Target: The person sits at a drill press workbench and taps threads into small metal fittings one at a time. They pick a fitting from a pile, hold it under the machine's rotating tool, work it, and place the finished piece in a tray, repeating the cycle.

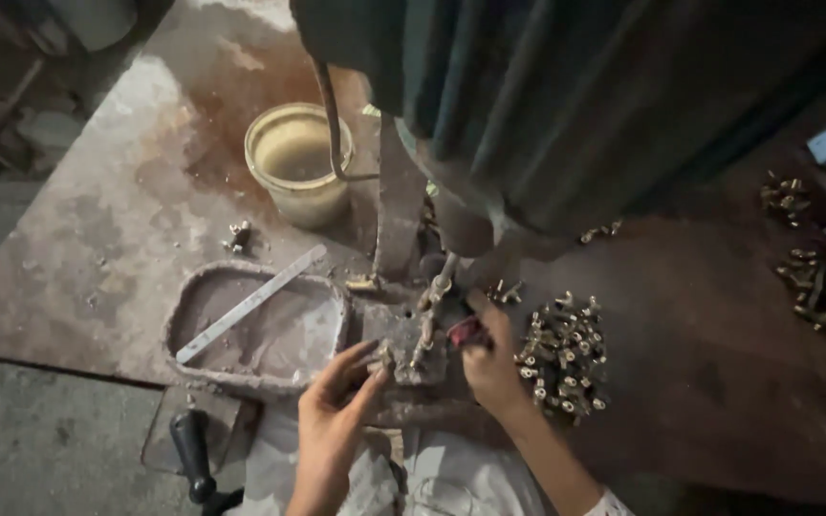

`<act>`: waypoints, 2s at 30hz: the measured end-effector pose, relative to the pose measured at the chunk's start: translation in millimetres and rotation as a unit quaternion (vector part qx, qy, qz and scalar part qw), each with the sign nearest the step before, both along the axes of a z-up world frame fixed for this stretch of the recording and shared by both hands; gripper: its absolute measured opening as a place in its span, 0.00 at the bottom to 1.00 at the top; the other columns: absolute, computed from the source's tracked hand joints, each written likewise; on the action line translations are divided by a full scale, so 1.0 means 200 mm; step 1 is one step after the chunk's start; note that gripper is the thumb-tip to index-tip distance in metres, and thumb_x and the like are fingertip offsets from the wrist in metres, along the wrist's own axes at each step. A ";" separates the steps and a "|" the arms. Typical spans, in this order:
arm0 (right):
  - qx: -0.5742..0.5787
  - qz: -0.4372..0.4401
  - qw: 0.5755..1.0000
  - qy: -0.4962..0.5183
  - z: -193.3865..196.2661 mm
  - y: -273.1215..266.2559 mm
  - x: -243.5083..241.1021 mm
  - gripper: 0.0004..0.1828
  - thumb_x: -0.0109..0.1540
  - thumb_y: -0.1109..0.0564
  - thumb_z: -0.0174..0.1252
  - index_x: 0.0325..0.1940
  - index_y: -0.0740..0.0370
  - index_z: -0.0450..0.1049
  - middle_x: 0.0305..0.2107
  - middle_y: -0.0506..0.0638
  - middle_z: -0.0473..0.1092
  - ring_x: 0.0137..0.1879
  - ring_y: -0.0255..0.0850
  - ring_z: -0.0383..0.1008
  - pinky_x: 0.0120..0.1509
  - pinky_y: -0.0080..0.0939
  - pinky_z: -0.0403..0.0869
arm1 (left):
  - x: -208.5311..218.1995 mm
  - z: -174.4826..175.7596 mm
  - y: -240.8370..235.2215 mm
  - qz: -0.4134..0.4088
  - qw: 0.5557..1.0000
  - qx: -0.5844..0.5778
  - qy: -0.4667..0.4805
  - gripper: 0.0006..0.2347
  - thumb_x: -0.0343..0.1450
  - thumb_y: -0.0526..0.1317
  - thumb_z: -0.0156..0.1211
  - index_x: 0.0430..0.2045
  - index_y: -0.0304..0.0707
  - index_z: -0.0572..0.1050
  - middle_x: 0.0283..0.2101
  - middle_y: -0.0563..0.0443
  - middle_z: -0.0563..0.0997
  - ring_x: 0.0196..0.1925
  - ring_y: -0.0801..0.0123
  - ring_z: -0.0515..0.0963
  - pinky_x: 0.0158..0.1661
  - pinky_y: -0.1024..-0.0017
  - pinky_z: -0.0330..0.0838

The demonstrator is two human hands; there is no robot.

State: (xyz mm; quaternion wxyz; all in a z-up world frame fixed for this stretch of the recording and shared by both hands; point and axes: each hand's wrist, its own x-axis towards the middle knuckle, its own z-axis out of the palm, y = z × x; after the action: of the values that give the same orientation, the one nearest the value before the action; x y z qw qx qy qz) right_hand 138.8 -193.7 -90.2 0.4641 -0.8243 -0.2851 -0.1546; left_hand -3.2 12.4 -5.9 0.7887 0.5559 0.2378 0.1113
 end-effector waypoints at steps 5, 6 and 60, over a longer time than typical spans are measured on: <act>0.137 0.007 0.977 0.164 0.06 0.06 -0.05 0.35 0.56 0.72 0.45 0.69 0.68 0.61 0.60 0.55 0.65 0.66 0.45 0.66 0.74 0.42 0.62 | -0.03 0.05 -0.02 0.027 0.997 -0.070 0.019 0.19 0.66 0.29 0.66 0.53 0.32 0.78 0.43 0.49 0.86 0.44 0.74 0.82 0.44 0.75 0.76; 0.127 0.020 0.980 0.155 0.04 0.04 -0.04 0.35 0.57 0.73 0.46 0.70 0.68 0.60 0.59 0.55 0.66 0.64 0.44 0.67 0.74 0.41 0.62 | -0.04 0.08 -0.03 0.023 0.996 -0.081 0.032 0.19 0.66 0.30 0.66 0.53 0.33 0.78 0.42 0.49 0.87 0.43 0.74 0.83 0.43 0.74 0.76; -0.242 0.110 0.964 -0.009 0.41 0.06 -0.13 0.33 0.48 0.73 0.56 0.59 0.64 0.72 0.53 0.66 0.71 0.61 0.61 0.71 0.65 0.48 0.71 | -0.13 0.13 0.09 -0.060 0.954 0.292 -0.036 0.11 0.67 0.30 0.64 0.42 0.36 0.82 0.39 0.51 0.85 0.36 0.71 0.86 0.34 0.74 0.80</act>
State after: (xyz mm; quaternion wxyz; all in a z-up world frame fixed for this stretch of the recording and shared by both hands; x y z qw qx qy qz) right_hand 113.1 -180.9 -8.7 0.2618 -0.8743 -0.4070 -0.0367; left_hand -29.0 31.2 20.6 0.6052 0.7709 0.1328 0.1479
